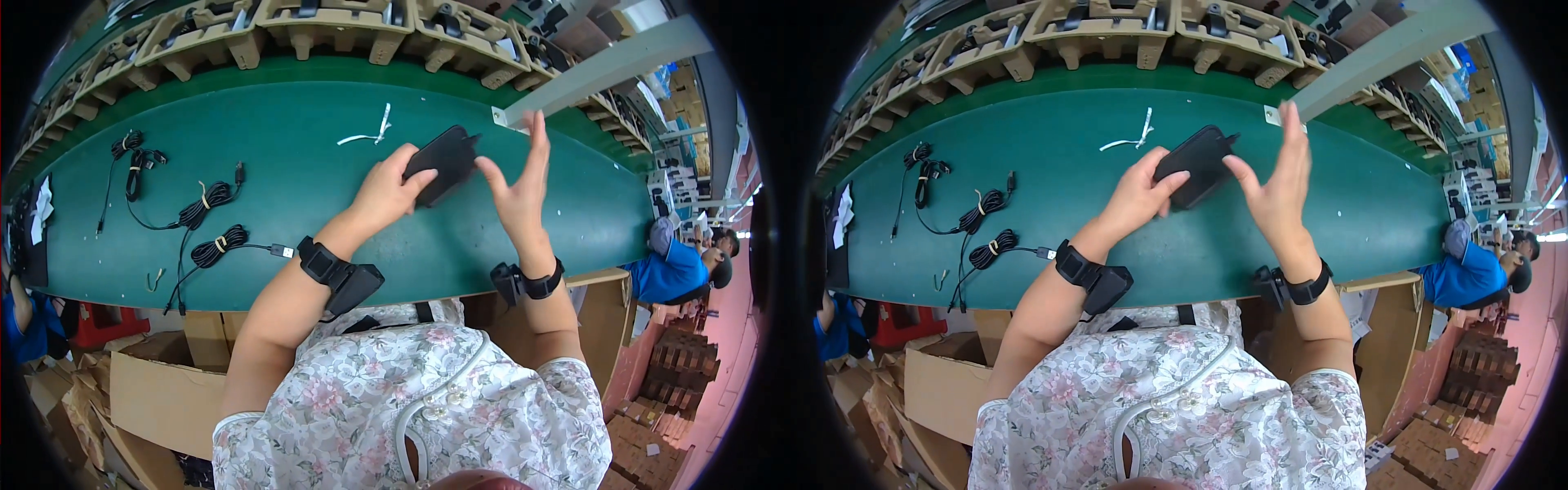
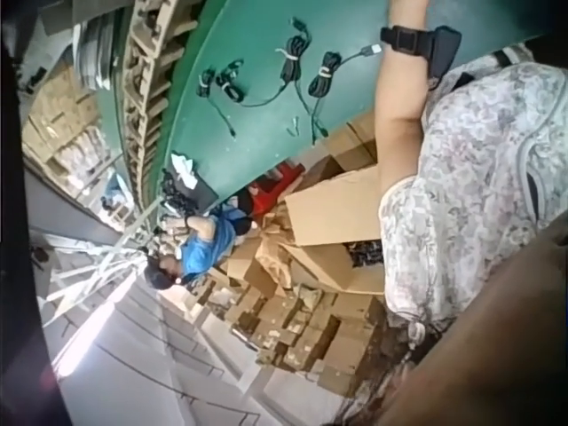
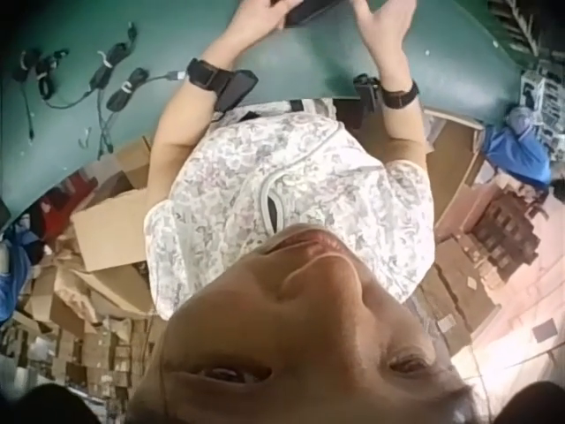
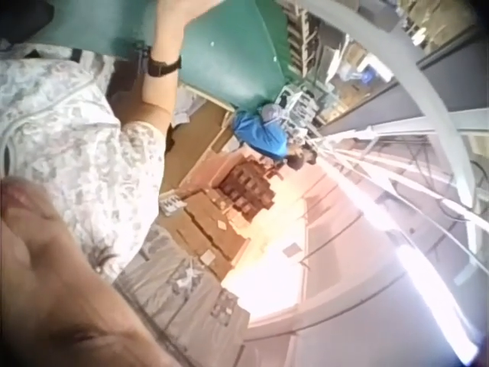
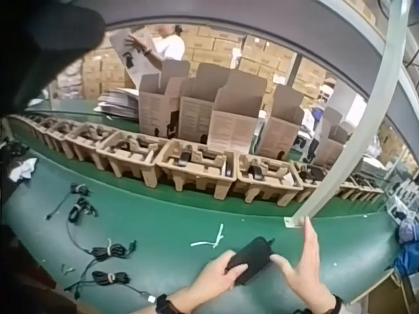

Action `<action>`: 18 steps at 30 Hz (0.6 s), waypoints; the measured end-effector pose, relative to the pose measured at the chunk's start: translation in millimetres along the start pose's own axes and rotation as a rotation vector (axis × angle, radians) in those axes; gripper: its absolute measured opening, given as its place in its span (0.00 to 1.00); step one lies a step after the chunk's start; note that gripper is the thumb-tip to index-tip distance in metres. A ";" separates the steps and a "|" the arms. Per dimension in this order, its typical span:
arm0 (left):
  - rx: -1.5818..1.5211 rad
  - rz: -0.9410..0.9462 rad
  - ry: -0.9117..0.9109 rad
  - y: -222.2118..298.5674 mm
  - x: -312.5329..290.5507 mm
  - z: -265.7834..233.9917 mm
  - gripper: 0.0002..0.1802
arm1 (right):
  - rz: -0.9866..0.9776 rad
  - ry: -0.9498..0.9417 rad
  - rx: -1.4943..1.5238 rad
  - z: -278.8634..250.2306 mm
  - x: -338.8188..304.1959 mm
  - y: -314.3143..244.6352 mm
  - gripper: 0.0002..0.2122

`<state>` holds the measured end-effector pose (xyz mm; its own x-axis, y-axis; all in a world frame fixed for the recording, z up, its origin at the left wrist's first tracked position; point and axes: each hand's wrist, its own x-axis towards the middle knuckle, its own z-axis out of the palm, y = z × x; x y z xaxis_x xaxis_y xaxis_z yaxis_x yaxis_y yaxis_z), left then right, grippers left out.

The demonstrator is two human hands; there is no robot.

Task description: The person picks up a base from a box, connects a cable to it, and places the assembly into a cardboard tray. They repeat this process several times and occasionally write in a notebook.

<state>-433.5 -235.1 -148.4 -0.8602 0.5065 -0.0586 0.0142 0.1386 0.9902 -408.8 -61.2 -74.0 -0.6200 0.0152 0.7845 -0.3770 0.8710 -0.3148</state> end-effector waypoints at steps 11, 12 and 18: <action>0.032 0.185 0.447 -9.0 8.4 -8.2 0.13 | -0.176 -0.505 -0.110 49.6 60.5 52.1 0.07; 0.088 0.179 0.492 -11.1 9.1 -6.9 0.13 | -0.061 -0.363 -0.171 55.0 75.9 69.7 0.07; 0.274 0.192 0.460 -13.2 8.6 -3.5 0.15 | 0.387 -0.043 -0.185 91.1 162.2 176.3 0.15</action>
<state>-442.9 -235.6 -161.5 -0.9616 0.1299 0.2416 0.2716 0.3272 0.9051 -638.6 50.1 -50.9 -0.7212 0.3410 0.6029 0.0165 0.8786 -0.4772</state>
